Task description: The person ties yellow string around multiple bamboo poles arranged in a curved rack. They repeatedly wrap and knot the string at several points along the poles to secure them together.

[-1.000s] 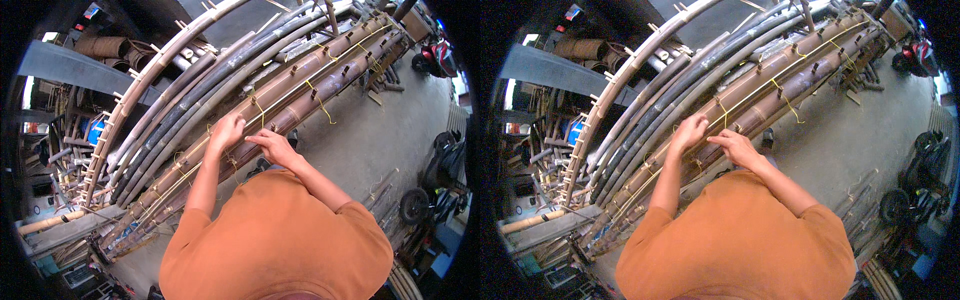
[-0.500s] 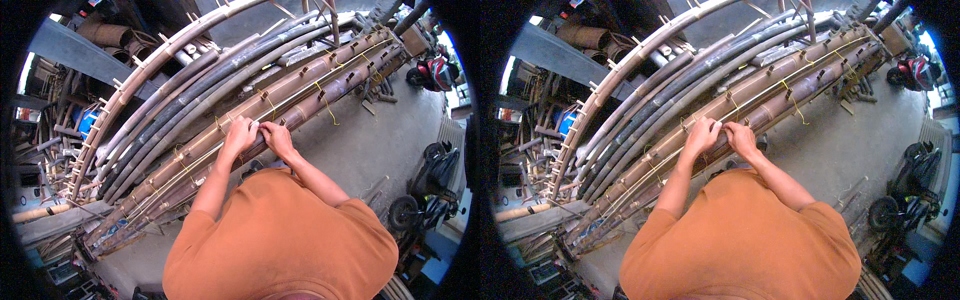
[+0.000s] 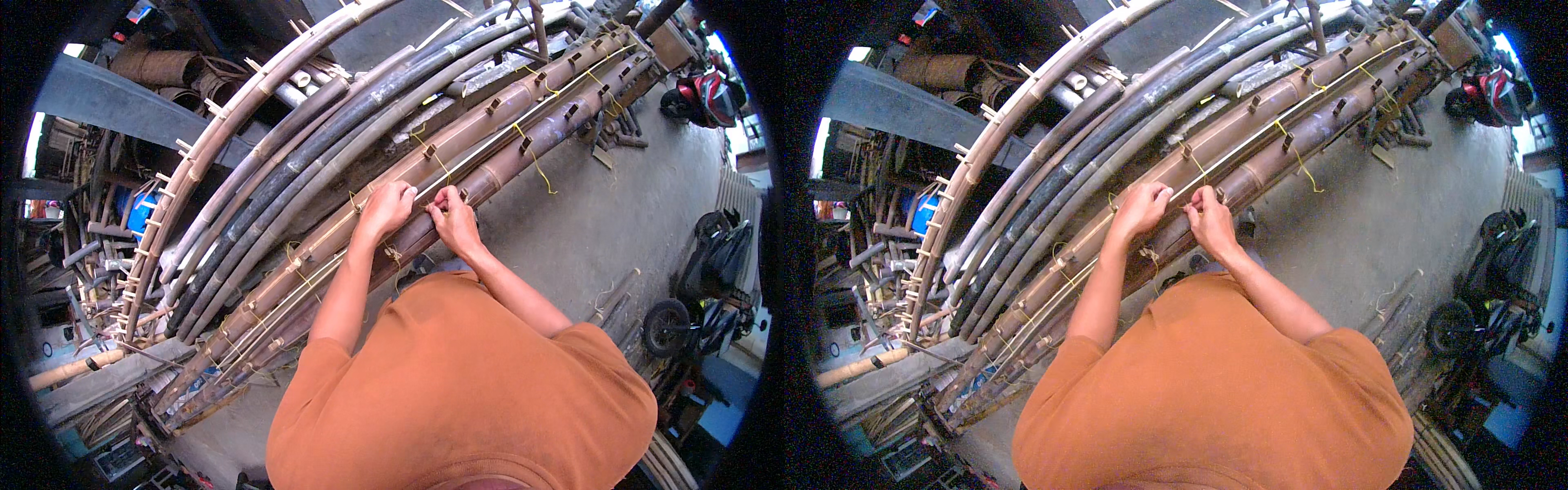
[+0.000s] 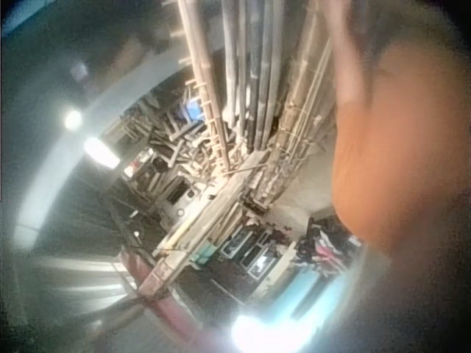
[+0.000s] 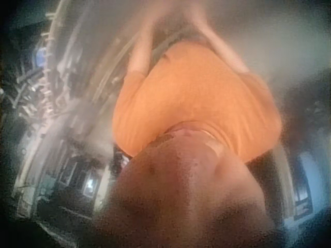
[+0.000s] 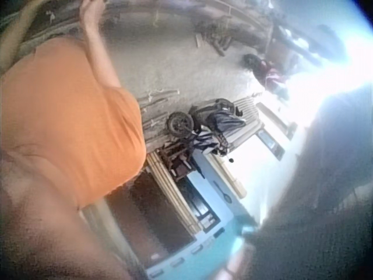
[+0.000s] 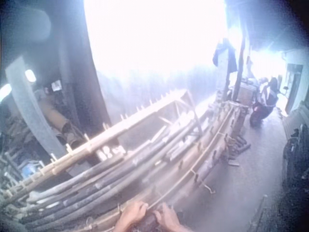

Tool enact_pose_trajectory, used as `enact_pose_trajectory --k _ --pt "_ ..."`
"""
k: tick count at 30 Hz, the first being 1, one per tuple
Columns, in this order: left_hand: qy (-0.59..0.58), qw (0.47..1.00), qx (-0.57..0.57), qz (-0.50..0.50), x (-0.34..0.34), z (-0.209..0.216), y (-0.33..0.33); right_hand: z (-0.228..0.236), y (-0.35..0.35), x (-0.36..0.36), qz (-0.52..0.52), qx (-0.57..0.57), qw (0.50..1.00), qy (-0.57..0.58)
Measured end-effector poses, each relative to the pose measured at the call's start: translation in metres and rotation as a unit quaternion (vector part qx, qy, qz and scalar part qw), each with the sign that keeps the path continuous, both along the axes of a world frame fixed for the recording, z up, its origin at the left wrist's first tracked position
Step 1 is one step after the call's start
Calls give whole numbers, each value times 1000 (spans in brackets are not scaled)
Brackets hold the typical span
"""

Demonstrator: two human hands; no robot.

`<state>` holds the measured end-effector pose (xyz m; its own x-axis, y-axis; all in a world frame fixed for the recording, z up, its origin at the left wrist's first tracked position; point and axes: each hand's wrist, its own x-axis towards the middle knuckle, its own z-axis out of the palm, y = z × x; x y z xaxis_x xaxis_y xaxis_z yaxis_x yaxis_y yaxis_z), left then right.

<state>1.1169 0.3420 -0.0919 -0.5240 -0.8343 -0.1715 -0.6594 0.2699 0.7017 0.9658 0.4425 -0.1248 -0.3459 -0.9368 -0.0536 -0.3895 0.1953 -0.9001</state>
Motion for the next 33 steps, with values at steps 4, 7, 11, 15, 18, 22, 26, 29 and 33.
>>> enact_pose_trajectory --k 4,7,11,15,18,22,26,29,33 --pt "-31 998 47 -39 -1 1 -12 -15 -6 0 -23 4 1000 21" --pt "-15 987 153 -47 0 8 -21 -12 -12 5 -32 7 999 19" --pt "94 958 270 -11 5 -25 -29 -6 -12 6 -35 4 999 28" --pt "105 968 227 -6 3 -42 -28 -5 -14 6 -22 11 1000 12" --pt "244 907 338 52 0 -37 -30 22 -5 -4 147 14 970 192" --pt "394 804 423 137 -2 -13 -27 48 -4 -13 289 22 852 436" --pt "274 934 217 75 8 3 -36 57 -37 -34 320 -55 833 449" --pt "84 995 42 29 -3 14 -23 65 -60 -56 285 -151 820 473" --pt "75 994 42 73 -30 36 -1 52 -68 -79 266 -139 904 303"
